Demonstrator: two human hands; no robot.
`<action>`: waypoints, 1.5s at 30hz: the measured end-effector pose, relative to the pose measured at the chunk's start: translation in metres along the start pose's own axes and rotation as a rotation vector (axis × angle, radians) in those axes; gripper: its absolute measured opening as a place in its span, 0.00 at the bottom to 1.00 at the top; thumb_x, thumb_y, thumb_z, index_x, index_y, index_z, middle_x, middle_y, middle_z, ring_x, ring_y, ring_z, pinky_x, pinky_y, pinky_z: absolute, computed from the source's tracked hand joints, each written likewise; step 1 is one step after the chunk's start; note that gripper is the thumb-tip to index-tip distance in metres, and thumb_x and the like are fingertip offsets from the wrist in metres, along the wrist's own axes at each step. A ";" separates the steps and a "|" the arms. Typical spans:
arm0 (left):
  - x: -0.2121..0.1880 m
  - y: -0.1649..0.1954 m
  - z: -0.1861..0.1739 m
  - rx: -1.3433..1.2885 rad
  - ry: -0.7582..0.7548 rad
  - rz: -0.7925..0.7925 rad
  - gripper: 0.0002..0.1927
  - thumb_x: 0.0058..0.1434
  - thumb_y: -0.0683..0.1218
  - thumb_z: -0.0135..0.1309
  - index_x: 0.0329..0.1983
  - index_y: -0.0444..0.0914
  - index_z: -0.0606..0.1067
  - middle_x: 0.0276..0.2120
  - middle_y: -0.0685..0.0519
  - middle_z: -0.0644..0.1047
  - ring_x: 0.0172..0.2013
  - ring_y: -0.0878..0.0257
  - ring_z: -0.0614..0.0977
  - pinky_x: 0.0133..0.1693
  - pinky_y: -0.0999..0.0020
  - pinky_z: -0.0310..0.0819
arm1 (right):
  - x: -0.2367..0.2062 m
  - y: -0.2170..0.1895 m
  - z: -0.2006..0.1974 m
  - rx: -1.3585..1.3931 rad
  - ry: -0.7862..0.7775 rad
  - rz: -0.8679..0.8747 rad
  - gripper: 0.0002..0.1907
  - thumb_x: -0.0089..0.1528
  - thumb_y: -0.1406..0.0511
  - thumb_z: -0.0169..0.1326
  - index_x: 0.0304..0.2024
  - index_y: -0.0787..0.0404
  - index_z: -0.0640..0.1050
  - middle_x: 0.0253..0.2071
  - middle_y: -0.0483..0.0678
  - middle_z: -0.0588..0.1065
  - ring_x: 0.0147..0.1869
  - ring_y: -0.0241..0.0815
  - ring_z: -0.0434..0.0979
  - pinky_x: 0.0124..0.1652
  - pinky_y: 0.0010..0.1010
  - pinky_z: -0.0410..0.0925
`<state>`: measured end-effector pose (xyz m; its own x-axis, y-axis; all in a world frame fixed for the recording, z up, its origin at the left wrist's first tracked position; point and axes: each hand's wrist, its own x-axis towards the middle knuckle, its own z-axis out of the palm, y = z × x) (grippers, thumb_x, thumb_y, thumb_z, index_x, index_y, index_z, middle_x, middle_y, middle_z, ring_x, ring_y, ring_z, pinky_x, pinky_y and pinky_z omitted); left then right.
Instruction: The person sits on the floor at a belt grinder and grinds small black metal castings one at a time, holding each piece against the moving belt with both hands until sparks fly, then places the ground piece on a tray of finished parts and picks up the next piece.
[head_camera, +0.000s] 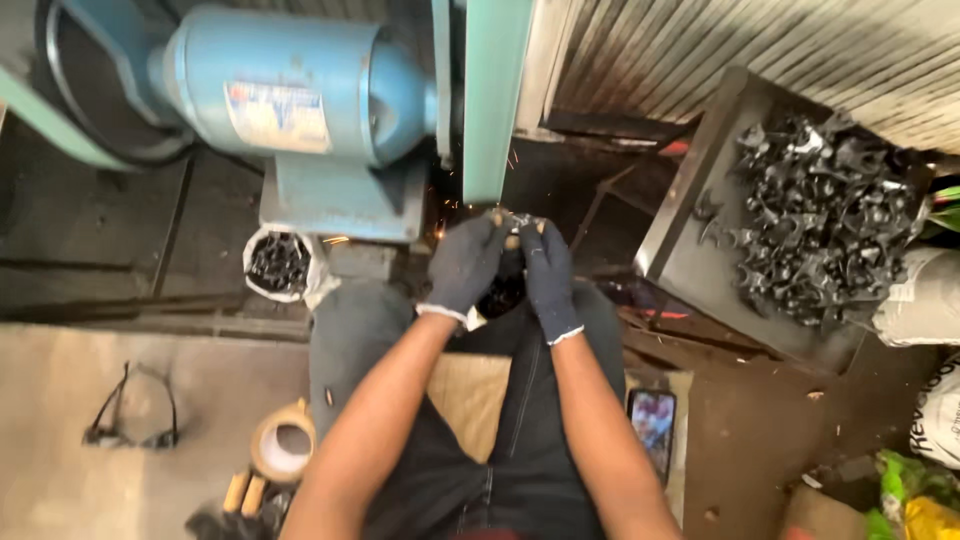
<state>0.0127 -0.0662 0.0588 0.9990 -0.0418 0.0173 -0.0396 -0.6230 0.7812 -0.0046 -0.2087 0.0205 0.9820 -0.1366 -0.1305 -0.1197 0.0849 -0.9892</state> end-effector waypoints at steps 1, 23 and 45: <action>-0.007 0.002 -0.011 -0.019 -0.018 -0.004 0.19 0.69 0.56 0.48 0.43 0.38 0.81 0.36 0.40 0.81 0.39 0.41 0.82 0.40 0.49 0.74 | -0.012 -0.004 0.000 -0.159 -0.026 -0.179 0.17 0.69 0.62 0.53 0.56 0.65 0.76 0.47 0.51 0.77 0.49 0.41 0.76 0.48 0.30 0.70; -0.028 -0.038 -0.026 -0.493 -0.261 -0.391 0.16 0.71 0.49 0.47 0.41 0.31 0.77 0.33 0.48 0.79 0.36 0.56 0.79 0.39 0.60 0.72 | -0.024 -0.038 0.030 0.100 -0.387 0.092 0.18 0.64 0.70 0.57 0.57 0.67 0.77 0.39 0.44 0.78 0.39 0.31 0.76 0.39 0.24 0.70; -0.019 -0.019 -0.028 -0.348 -0.194 -0.382 0.22 0.65 0.56 0.53 0.48 0.33 0.79 0.35 0.45 0.84 0.37 0.63 0.85 0.40 0.64 0.75 | -0.015 -0.023 0.025 0.347 -0.333 0.179 0.23 0.63 0.72 0.54 0.61 0.60 0.71 0.56 0.44 0.75 0.58 0.32 0.78 0.56 0.24 0.71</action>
<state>-0.0049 -0.0311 0.0610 0.9171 -0.0271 -0.3977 0.3677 -0.3282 0.8701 -0.0129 -0.1844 0.0467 0.9507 0.2269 -0.2112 -0.2898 0.4084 -0.8656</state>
